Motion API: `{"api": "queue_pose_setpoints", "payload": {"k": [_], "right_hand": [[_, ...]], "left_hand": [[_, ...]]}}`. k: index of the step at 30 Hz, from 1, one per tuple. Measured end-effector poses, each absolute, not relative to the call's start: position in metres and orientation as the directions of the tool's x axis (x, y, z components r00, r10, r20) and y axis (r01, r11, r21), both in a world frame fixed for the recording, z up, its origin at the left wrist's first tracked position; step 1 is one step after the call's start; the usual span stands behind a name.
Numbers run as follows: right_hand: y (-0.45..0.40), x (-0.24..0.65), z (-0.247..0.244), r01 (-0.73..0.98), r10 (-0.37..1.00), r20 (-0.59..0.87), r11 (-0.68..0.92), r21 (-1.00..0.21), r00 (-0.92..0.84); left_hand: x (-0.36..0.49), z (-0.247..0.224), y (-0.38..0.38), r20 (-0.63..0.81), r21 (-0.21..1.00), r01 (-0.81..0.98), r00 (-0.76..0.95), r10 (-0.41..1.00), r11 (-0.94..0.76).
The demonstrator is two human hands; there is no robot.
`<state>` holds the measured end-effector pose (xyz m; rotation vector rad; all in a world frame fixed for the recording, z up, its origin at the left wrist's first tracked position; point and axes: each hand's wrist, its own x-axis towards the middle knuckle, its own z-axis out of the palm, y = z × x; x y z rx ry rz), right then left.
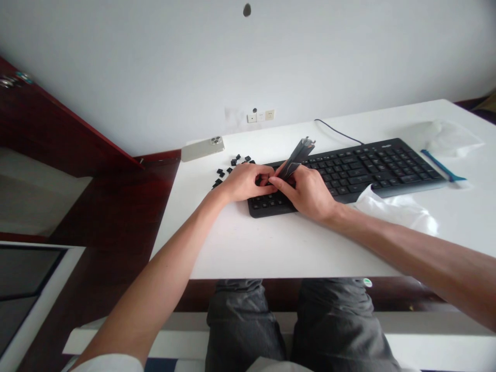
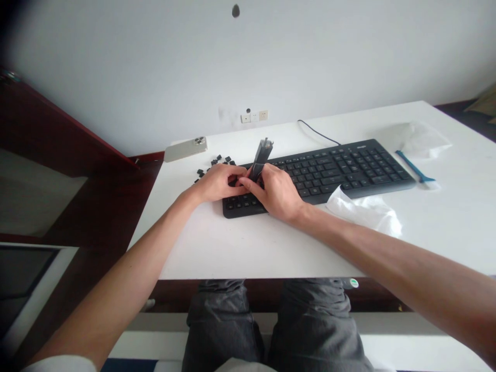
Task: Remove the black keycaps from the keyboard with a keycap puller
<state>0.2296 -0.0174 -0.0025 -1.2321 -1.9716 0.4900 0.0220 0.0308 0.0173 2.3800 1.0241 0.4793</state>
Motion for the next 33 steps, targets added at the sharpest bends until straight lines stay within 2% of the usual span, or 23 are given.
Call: {"api": "queue_pose_setpoints", "payload": {"k": [9, 13, 15, 26, 33], "right_hand": [[-0.019, 0.231, 0.000, 0.526, 0.876, 0.401, 0.481, -0.701, -0.267], [-0.009, 0.238, 0.007, 0.531, 0.899, 0.435, 0.345, -0.774, 0.049], [-0.002, 0.243, 0.007, 0.523, 0.892, 0.434, 0.310, -0.794, 0.130], [0.006, 0.245, 0.003, 0.451, 0.915, 0.403, 0.351, -0.821, 0.022], [0.007, 0.246, 0.004, 0.427, 0.930, 0.366, 0.344, -0.836, -0.033]], "left_hand": [[0.020, 0.013, 0.035, 0.120, 0.559, 0.552, 0.684, 0.719, -0.618], [0.018, 0.009, 0.038, 0.118, 0.633, 0.491, 0.703, 0.702, -0.598], [0.017, 0.006, 0.039, 0.110, 0.666, 0.480, 0.694, 0.712, -0.571], [0.021, 0.009, 0.035, 0.205, 0.617, 0.549, 0.579, 0.789, -0.564], [-0.008, 0.019, 0.054, 0.328, 0.561, 0.672, 0.356, 0.875, -0.484]]}}
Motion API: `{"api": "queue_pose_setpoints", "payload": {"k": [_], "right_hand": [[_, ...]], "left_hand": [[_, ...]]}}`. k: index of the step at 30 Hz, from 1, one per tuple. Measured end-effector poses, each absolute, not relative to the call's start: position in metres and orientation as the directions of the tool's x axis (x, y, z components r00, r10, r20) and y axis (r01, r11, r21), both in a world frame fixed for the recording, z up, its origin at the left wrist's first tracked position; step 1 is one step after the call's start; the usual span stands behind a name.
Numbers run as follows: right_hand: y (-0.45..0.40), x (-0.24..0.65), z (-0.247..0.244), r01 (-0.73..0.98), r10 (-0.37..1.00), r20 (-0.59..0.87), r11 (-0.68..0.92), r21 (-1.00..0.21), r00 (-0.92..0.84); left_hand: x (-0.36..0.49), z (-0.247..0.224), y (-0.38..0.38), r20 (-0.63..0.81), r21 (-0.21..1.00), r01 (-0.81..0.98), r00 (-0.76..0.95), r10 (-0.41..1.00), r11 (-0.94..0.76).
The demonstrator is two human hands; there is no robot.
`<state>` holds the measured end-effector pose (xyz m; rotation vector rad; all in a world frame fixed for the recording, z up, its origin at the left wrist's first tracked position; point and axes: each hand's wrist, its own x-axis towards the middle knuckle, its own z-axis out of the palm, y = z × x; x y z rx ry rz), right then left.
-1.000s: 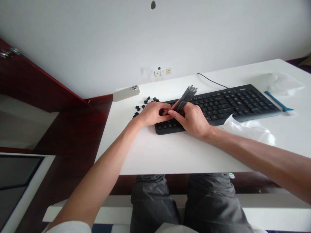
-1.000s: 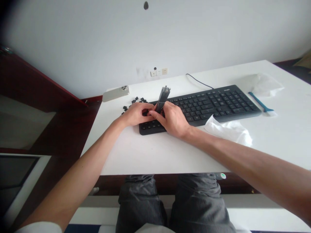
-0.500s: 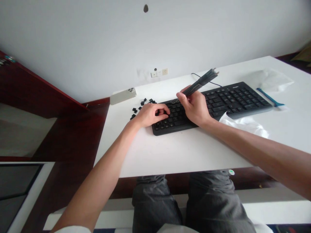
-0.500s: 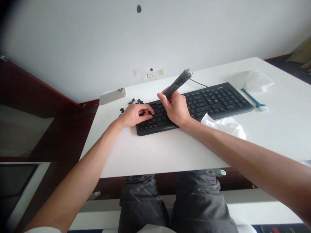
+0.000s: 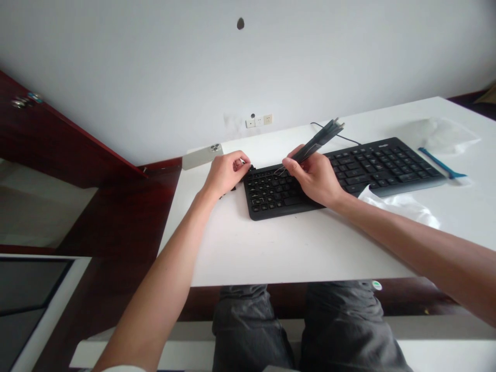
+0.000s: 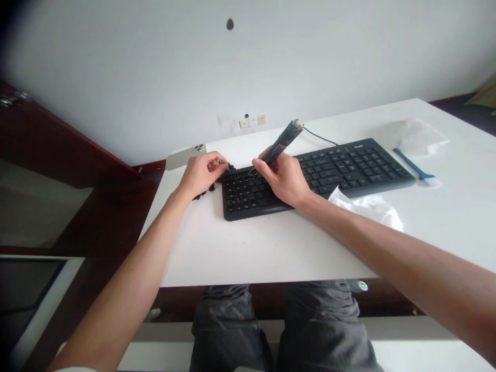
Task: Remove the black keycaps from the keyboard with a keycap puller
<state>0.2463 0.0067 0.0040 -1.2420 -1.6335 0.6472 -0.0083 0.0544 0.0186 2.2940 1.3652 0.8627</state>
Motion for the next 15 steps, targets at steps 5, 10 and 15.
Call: {"api": "queue_pose_setpoints", "payload": {"k": [5, 10, 15], "right_hand": [[0.003, 0.245, 0.010, 0.434, 0.934, 0.348, 0.348, -0.831, -0.081], [-0.001, 0.247, 0.019, 0.427, 0.911, 0.381, 0.411, -0.806, -0.158], [0.000, 0.258, 0.026, 0.388, 0.882, 0.367, 0.461, -0.798, -0.295]], "left_hand": [[-0.019, 0.018, 0.062, 0.310, 0.554, 0.711, 0.306, 0.900, -0.433], [-0.005, 0.023, 0.050, 0.261, 0.574, 0.657, 0.419, 0.870, -0.489], [0.012, 0.025, 0.035, 0.180, 0.584, 0.597, 0.566, 0.805, -0.550]]}}
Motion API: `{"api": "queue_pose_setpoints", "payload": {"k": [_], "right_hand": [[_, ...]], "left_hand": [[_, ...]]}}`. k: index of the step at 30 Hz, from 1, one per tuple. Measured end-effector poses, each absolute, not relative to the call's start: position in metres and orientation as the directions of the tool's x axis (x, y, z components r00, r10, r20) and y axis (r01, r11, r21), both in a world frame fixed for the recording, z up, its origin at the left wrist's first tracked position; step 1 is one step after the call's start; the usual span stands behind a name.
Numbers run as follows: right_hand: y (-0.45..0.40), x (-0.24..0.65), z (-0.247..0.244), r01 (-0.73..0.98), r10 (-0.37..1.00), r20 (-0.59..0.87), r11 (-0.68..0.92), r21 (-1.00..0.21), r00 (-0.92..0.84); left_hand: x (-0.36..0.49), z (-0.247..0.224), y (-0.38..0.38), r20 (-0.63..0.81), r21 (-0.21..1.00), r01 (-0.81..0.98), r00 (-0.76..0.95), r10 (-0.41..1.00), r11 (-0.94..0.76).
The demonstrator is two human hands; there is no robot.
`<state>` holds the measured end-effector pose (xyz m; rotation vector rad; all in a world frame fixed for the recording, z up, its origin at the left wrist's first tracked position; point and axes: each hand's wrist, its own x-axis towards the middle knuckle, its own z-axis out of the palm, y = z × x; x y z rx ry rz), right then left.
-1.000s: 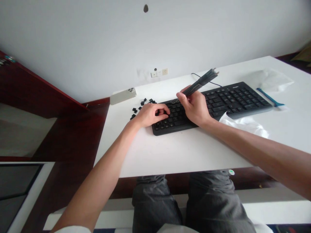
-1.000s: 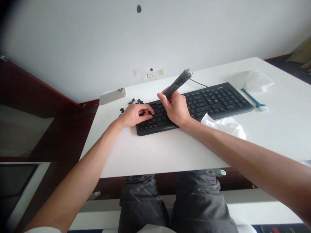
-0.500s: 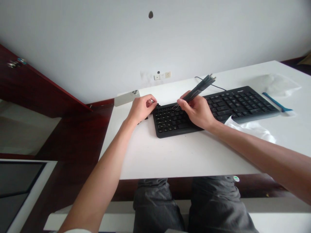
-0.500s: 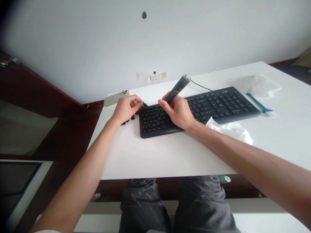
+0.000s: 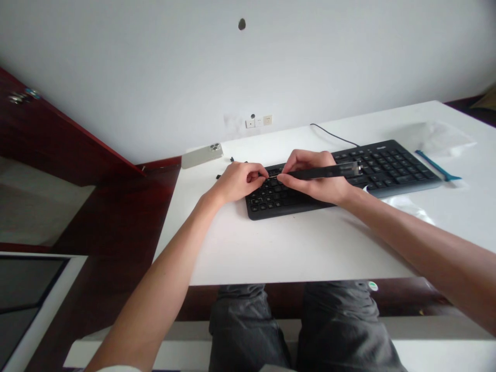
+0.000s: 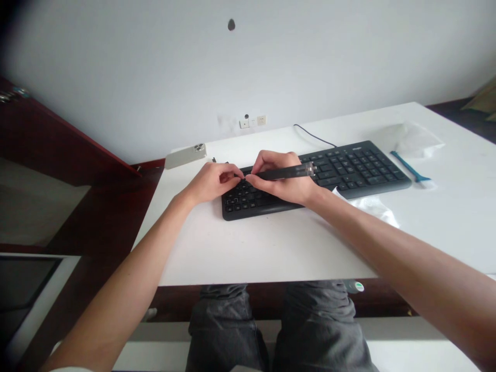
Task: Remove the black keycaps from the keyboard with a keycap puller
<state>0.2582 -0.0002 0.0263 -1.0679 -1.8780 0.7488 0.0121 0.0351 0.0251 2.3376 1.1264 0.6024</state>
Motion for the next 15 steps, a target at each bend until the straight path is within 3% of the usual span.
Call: {"api": "queue_pose_setpoints", "payload": {"k": [15], "right_hand": [[0.0044, 0.2650, 0.0292, 0.385, 0.764, 0.126, 0.452, -0.805, -0.633]], "left_hand": [[0.0170, 0.0277, 0.0279, 0.038, 0.645, 0.504, 0.729, 0.683, -0.575]]}}
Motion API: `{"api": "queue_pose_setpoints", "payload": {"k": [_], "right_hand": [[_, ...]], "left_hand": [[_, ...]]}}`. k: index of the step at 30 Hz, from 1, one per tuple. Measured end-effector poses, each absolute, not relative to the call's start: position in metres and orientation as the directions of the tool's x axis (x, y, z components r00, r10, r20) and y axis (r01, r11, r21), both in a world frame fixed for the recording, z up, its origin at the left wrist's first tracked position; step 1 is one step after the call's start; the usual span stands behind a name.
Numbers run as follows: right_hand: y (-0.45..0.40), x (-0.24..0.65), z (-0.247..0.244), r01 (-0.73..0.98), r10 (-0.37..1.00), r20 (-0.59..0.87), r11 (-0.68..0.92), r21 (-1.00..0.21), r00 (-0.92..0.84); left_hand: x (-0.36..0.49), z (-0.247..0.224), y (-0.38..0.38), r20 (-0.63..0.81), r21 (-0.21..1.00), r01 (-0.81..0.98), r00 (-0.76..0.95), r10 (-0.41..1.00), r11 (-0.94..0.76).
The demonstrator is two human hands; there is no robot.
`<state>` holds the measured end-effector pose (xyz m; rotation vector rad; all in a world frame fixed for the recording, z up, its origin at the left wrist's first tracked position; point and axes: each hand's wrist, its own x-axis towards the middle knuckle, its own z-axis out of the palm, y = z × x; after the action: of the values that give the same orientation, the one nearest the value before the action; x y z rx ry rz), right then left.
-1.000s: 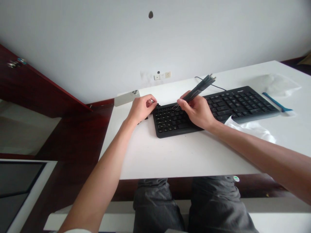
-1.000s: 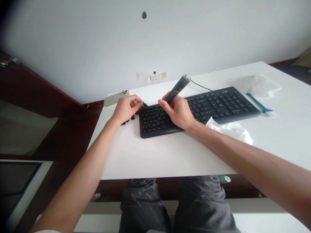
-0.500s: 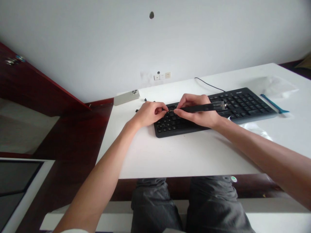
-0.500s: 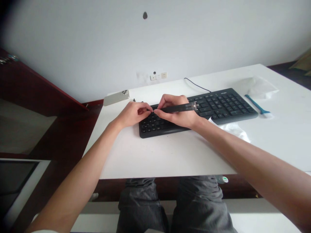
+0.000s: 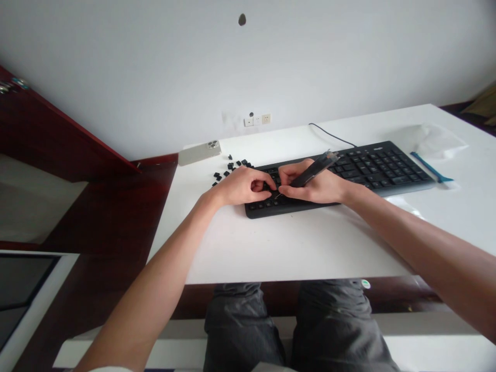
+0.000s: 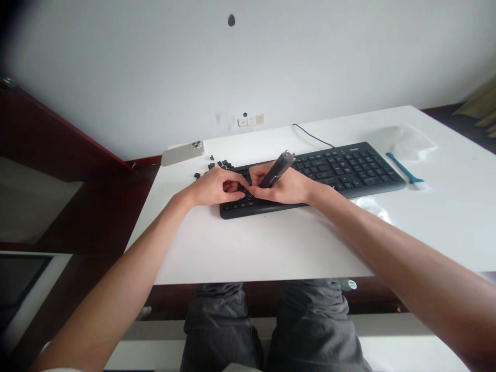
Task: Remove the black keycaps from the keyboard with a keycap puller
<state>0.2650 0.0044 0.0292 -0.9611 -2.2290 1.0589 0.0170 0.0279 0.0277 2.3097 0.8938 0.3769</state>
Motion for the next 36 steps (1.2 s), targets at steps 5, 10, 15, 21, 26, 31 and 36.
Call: {"api": "queue_pose_setpoints", "payload": {"k": [5, 10, 15, 21, 26, 31, 36], "right_hand": [[0.005, 0.264, 0.031, 0.412, 0.748, 0.127, 0.490, -0.768, -0.651], [0.004, 0.265, 0.037, 0.448, 0.682, 0.147, 0.611, -0.653, -0.716], [0.002, 0.265, 0.034, 0.417, 0.642, 0.194, 0.668, -0.616, -0.742], [0.002, 0.261, 0.032, 0.450, 0.692, 0.221, 0.644, -0.618, -0.687], [-0.008, 0.265, 0.025, 0.483, 0.761, 0.210, 0.573, -0.662, -0.614], [-0.039, 0.267, 0.004, 0.502, 0.782, 0.378, 0.613, -0.610, -0.496], [-0.053, 0.258, -0.008, 0.529, 0.736, 0.495, 0.677, -0.513, -0.462]], "left_hand": [[0.019, 0.029, 0.027, 0.019, 0.626, 0.519, 0.736, 0.677, -0.582], [0.019, 0.030, 0.027, 0.011, 0.627, 0.508, 0.753, 0.658, -0.591], [0.018, 0.032, 0.026, 0.013, 0.636, 0.489, 0.767, 0.642, -0.597], [0.020, 0.029, 0.025, 0.023, 0.606, 0.516, 0.749, 0.662, -0.605], [0.022, 0.026, 0.025, 0.060, 0.622, 0.507, 0.728, 0.682, -0.596], [0.022, 0.021, 0.027, 0.066, 0.644, 0.481, 0.740, 0.669, -0.595], [0.019, 0.014, 0.034, 0.062, 0.682, 0.452, 0.747, 0.662, -0.575]]}}
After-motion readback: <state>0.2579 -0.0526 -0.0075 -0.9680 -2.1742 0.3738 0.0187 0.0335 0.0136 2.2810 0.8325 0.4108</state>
